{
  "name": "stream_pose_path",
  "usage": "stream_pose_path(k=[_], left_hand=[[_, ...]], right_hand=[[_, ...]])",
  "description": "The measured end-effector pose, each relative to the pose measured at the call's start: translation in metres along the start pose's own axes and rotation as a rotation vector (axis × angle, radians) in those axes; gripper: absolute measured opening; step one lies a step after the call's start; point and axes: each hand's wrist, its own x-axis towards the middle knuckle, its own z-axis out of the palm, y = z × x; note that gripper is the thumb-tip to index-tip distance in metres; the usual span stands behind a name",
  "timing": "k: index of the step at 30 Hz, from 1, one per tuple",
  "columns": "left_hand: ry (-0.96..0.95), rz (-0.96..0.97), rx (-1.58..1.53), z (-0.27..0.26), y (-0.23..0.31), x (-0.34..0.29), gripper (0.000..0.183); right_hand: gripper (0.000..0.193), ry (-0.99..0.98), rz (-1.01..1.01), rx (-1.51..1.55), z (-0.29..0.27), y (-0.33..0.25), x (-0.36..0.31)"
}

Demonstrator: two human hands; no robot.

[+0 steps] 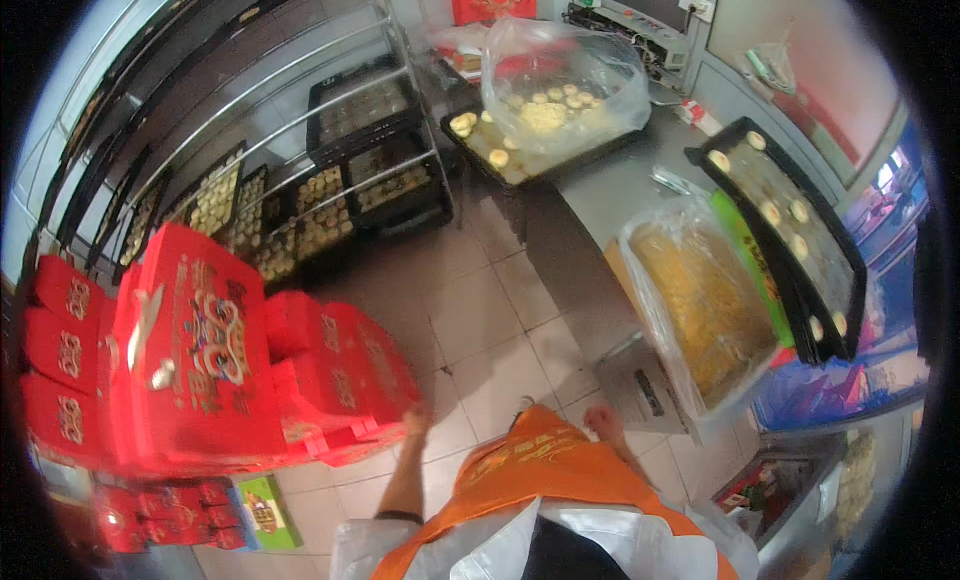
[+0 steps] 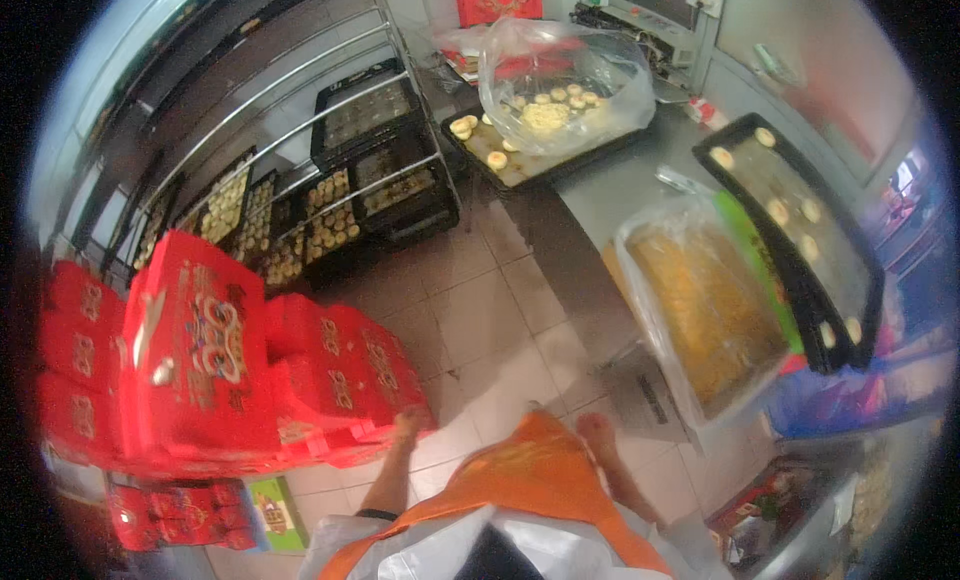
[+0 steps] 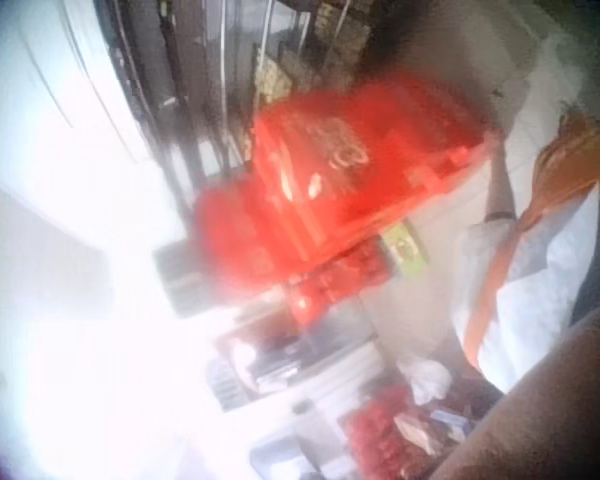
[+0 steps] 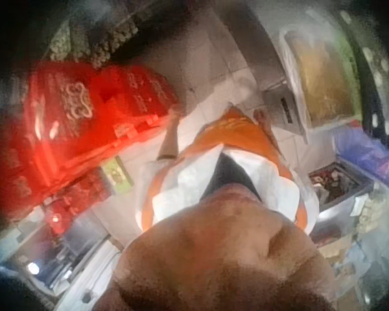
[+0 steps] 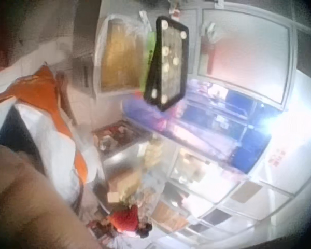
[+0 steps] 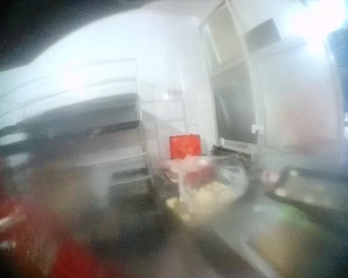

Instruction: The person assembles red decorative gift boxes by folding cardboard, inserting white foam inserts, and tying rope handles. The person stacks the completed boxes on a wooden table in a commercial kitchen.

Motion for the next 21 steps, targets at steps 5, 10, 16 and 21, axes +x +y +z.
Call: stream_pose_path(k=[5,10,16,21], left_hand=[[-0.025,-0.006,-0.044,0.063,0.099,0.014,0.019],[0.068,0.216,0.339,0.094,0.233,0.106,0.026],[-0.115,0.654,0.277,0.188,0.473,0.239,0.044],[-0.097,1.254,0.360,0.301,0.654,0.351,0.067]], right_hand=[[0.018,0.062,-0.287,0.065,0.010,-0.203,0.182],[0.021,-0.138,-0.339,0.137,0.040,-0.330,0.285],[0.021,-0.067,-0.215,0.048,0.063,-0.331,0.363],[0.019,0.247,-0.027,0.326,0.044,-0.346,0.387]])
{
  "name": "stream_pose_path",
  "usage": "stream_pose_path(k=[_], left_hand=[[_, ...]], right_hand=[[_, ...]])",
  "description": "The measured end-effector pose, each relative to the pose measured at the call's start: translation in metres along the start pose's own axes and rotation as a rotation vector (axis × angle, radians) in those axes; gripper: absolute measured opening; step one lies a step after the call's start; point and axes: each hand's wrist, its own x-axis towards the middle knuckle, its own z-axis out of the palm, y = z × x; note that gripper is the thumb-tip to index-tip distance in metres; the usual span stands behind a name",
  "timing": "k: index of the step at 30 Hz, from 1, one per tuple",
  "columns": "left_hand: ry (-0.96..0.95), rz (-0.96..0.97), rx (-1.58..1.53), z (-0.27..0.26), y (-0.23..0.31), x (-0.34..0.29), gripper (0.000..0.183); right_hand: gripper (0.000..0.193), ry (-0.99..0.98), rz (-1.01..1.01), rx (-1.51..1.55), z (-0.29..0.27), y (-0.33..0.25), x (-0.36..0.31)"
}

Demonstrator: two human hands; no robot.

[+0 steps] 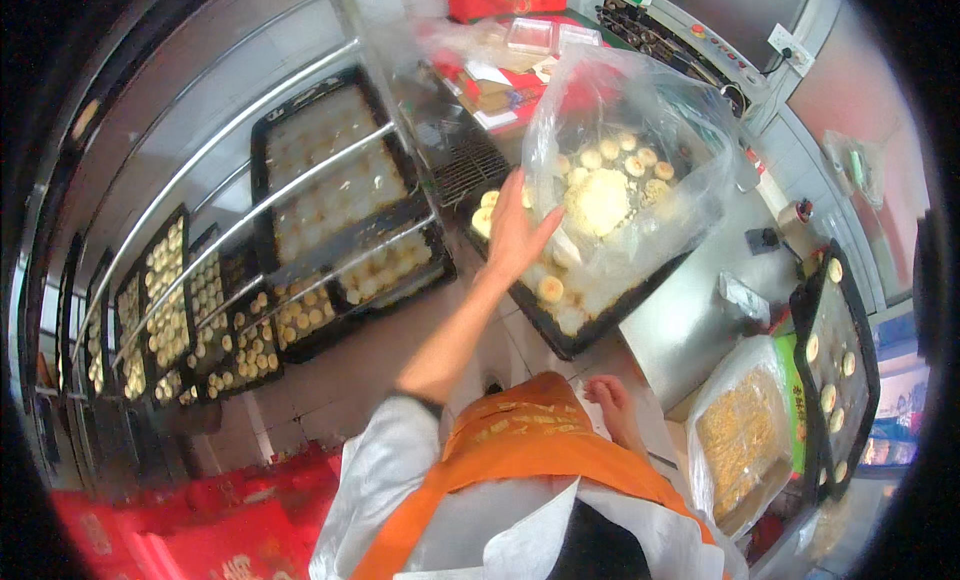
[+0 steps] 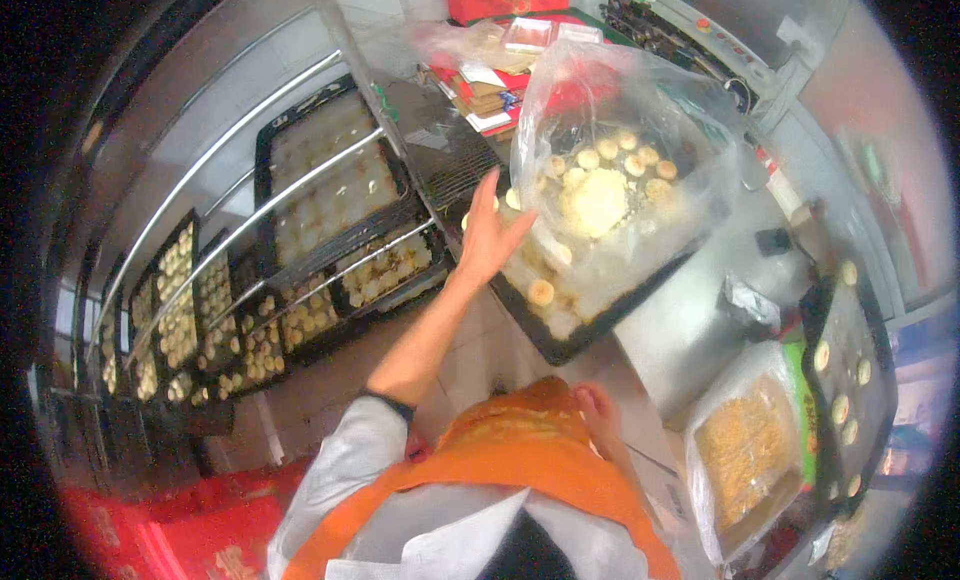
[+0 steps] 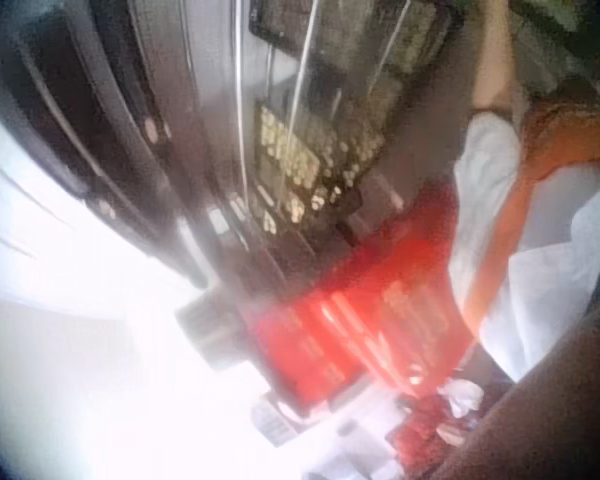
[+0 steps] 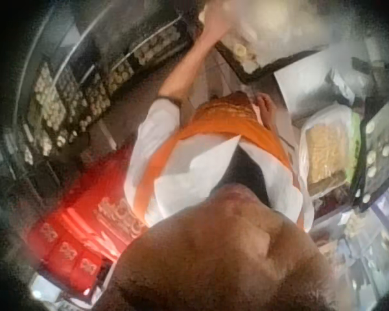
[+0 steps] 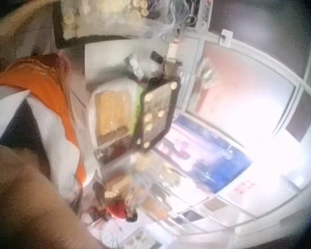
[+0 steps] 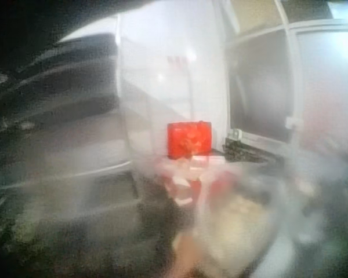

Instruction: The person assembles red decorative gift boxes by folding cardboard, inserting white foam inserts, and tying rope handles. The person stacks the completed boxes on a wooden table in a commercial kitchen.

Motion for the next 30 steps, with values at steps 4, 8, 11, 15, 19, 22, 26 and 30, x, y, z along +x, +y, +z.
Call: stream_pose_path(k=[4,8,11,15,19,22,26,30], left_hand=[[0.020,-0.025,-0.056,0.050,-0.032,0.119,0.059],[-0.519,0.061,-0.073,0.127,-0.063,0.094,0.016],[-1.159,0.420,0.000,0.139,-0.048,0.024,0.013],[-1.467,0.486,-0.112,0.100,-0.016,0.078,0.017],[-1.550,0.385,0.211,0.125,-0.033,0.206,0.024],[-0.941,0.682,0.791,0.145,-0.140,0.295,0.017],[-0.983,0.417,0.950,0.132,-0.243,0.359,0.056],[-1.096,0.400,0.904,0.123,-0.259,0.377,0.080]], right_hand=[[0.018,0.223,-0.002,-0.045,-0.016,-0.030,0.037],[0.016,0.311,-0.261,-0.028,-0.016,-0.094,0.101],[0.014,0.226,-0.466,-0.074,0.009,-0.161,0.163],[0.018,0.048,-0.708,-0.282,0.046,-0.237,0.252],[0.023,0.183,-0.491,-0.046,0.024,-0.200,0.391],[0.026,0.229,-0.321,0.060,0.035,-0.167,0.437],[0.025,0.140,-0.193,0.209,0.068,-0.141,0.449],[0.025,0.109,-0.162,0.316,0.090,-0.134,0.478]])
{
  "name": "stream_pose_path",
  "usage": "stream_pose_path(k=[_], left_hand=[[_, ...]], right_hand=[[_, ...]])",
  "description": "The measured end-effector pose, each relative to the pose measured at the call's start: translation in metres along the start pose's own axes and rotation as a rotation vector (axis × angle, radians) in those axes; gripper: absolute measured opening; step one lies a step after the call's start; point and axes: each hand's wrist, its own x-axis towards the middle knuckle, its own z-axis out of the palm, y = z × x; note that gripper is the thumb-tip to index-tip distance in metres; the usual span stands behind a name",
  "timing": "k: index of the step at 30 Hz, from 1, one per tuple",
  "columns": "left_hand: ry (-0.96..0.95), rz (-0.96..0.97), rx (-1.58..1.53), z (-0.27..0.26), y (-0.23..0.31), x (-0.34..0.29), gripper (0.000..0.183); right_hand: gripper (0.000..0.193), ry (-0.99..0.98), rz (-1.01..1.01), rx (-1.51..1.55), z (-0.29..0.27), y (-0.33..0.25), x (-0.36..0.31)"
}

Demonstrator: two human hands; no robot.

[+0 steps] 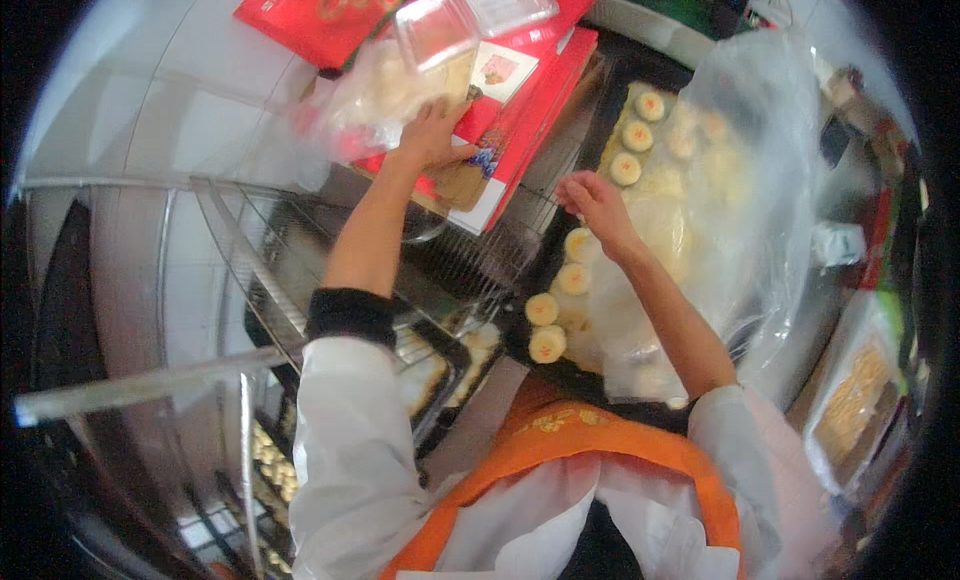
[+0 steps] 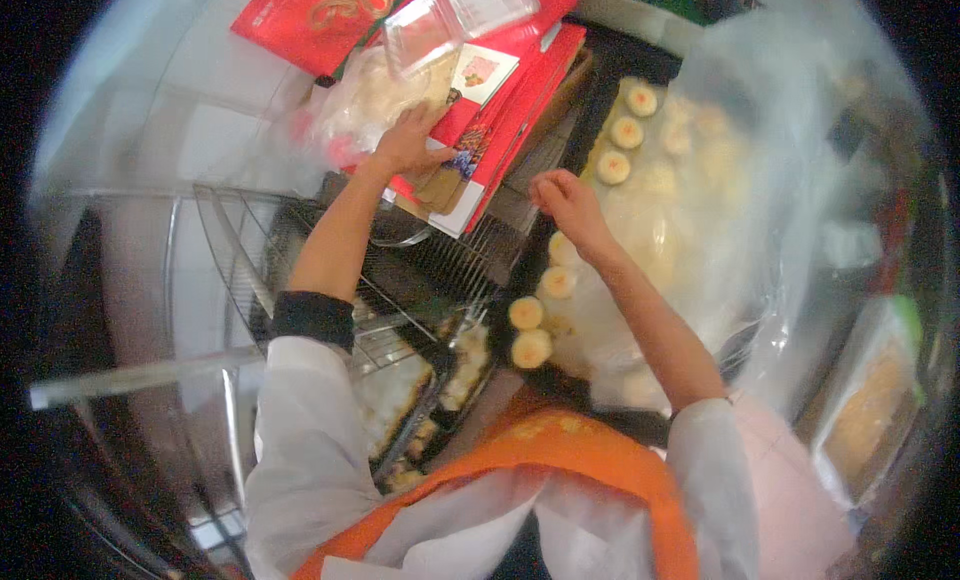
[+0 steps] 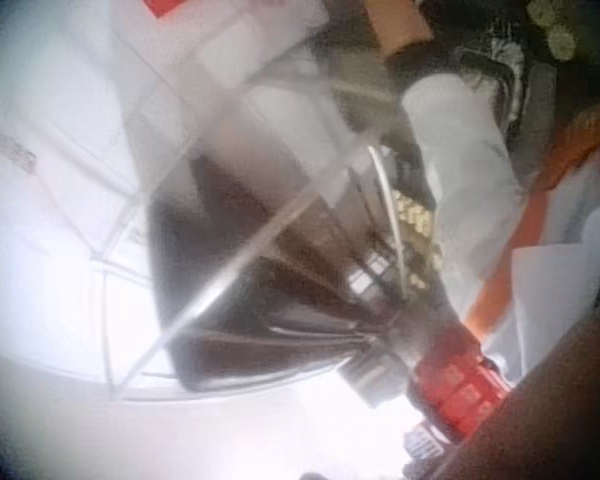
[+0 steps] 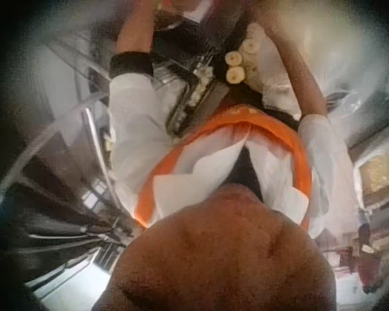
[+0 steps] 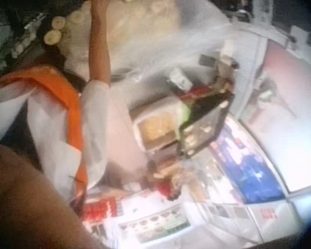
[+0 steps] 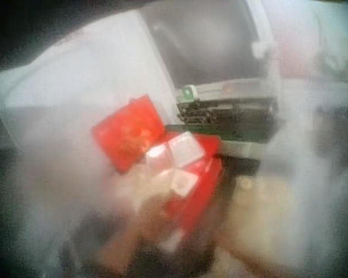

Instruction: The person assembles red decorative gift boxes by folding cardboard, inserting white foam inserts, and tying rope handles. The person stacks the completed boxes on a wooden table in a commercial kitchen.

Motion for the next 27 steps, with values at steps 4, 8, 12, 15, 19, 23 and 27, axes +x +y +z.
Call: stream_pose_path(k=[4,8,12,15,19,23,27], left_hand=[[0.054,0.078,0.024,-0.011,0.003,0.004,0.078],[0.108,0.216,0.118,-0.022,0.026,0.008,0.071],[0.247,0.382,0.270,-0.032,0.029,0.001,0.041],[0.278,0.399,0.289,-0.049,0.026,0.002,0.015],[0.218,0.327,0.327,-0.067,0.029,-0.006,0.027],[0.222,0.355,0.389,-0.063,0.029,-0.010,0.034],[0.237,0.387,0.389,-0.062,0.028,-0.008,0.036]], right_hand=[[0.026,0.019,0.009,0.261,0.042,-0.004,0.029],[0.024,0.122,0.072,0.363,0.062,-0.010,0.057],[0.026,0.136,0.088,0.450,0.070,-0.003,0.074],[0.027,0.163,0.080,0.551,0.069,0.001,0.084],[0.029,0.153,0.106,0.570,0.069,-0.007,0.086],[0.030,0.062,0.138,0.351,0.062,-0.009,0.087],[0.032,0.091,-0.071,0.044,0.066,-0.009,0.086]])
